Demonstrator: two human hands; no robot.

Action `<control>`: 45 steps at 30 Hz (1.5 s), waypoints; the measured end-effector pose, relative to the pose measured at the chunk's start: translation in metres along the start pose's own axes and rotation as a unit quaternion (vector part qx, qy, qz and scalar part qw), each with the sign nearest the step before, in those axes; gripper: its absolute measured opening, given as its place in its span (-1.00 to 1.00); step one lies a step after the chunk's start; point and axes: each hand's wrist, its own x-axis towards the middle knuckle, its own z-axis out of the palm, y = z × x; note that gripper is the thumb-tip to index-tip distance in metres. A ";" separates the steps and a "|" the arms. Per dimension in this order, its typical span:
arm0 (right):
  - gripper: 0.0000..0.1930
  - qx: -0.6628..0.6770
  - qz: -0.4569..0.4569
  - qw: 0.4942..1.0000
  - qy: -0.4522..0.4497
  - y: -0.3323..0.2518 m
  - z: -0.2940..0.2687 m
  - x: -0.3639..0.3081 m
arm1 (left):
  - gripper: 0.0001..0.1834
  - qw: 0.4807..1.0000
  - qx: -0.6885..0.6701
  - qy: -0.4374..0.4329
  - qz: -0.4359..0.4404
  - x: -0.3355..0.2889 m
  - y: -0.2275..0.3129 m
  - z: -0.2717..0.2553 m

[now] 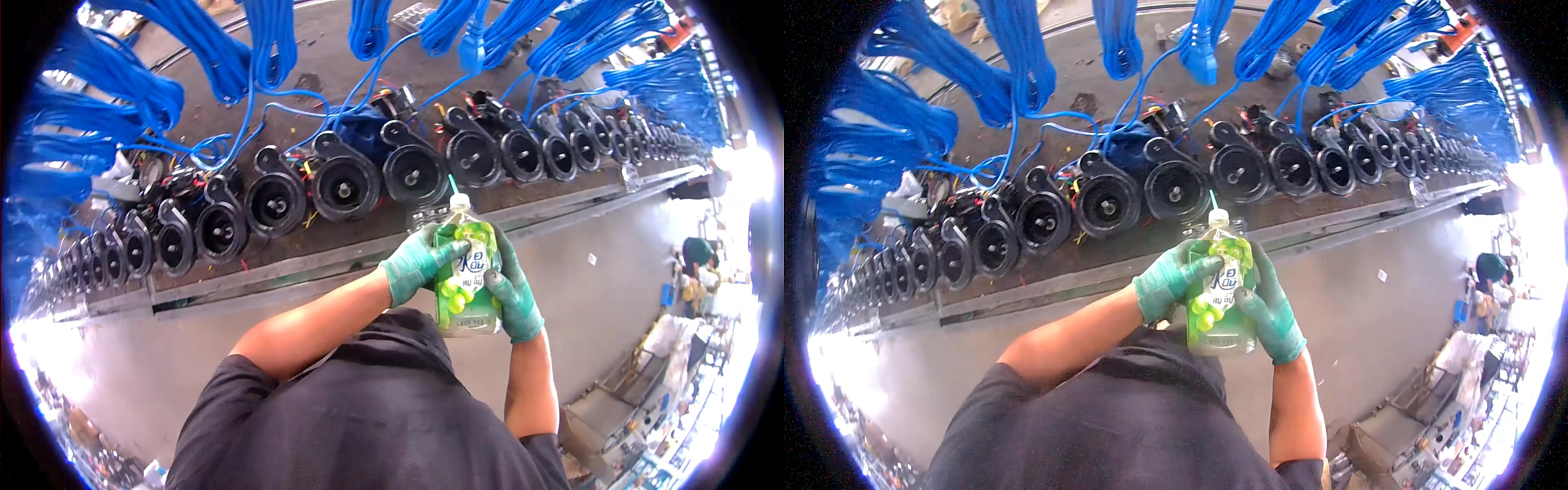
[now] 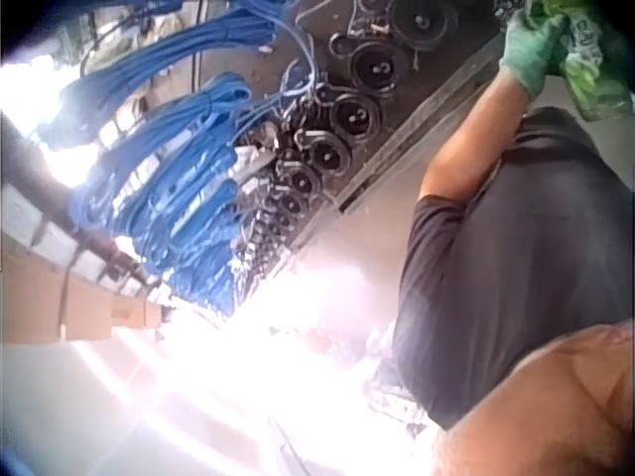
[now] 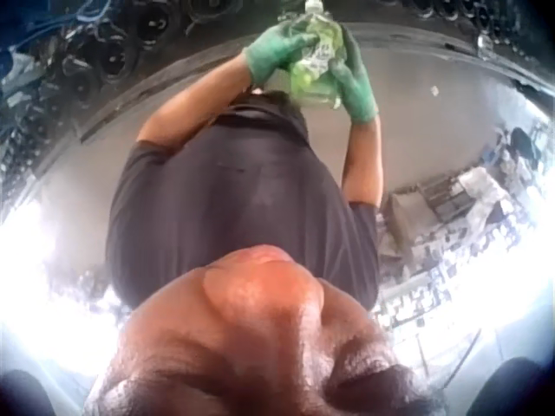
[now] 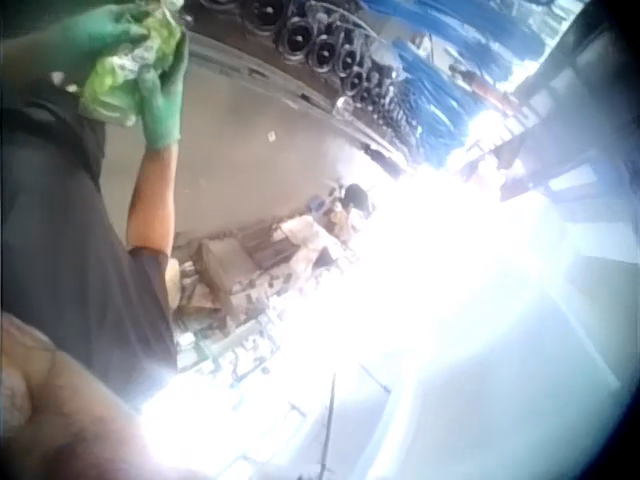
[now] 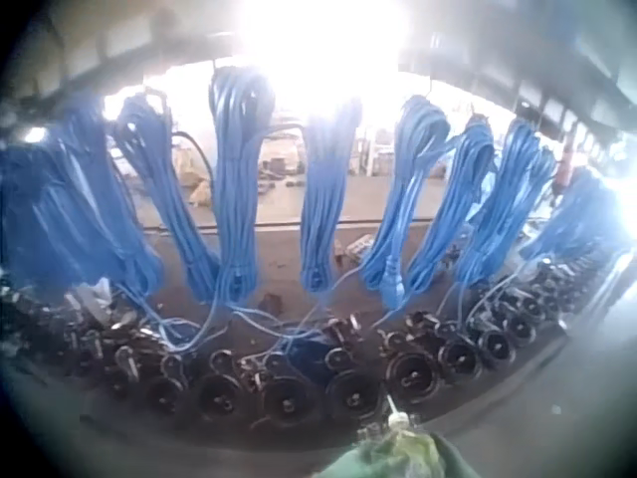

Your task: The person applies a liquid from a squeeze bottle onto a component at an assembly station. They hold the bottle with both hands, using a green gloved hand to guide the nozzle and apply the substance across the surface of the object.

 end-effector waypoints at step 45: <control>-0.20 0.024 0.018 0.998 -0.051 -0.052 -0.207 0.048 | -0.53 0.998 0.002 0.061 -0.013 0.156 -0.031 0.125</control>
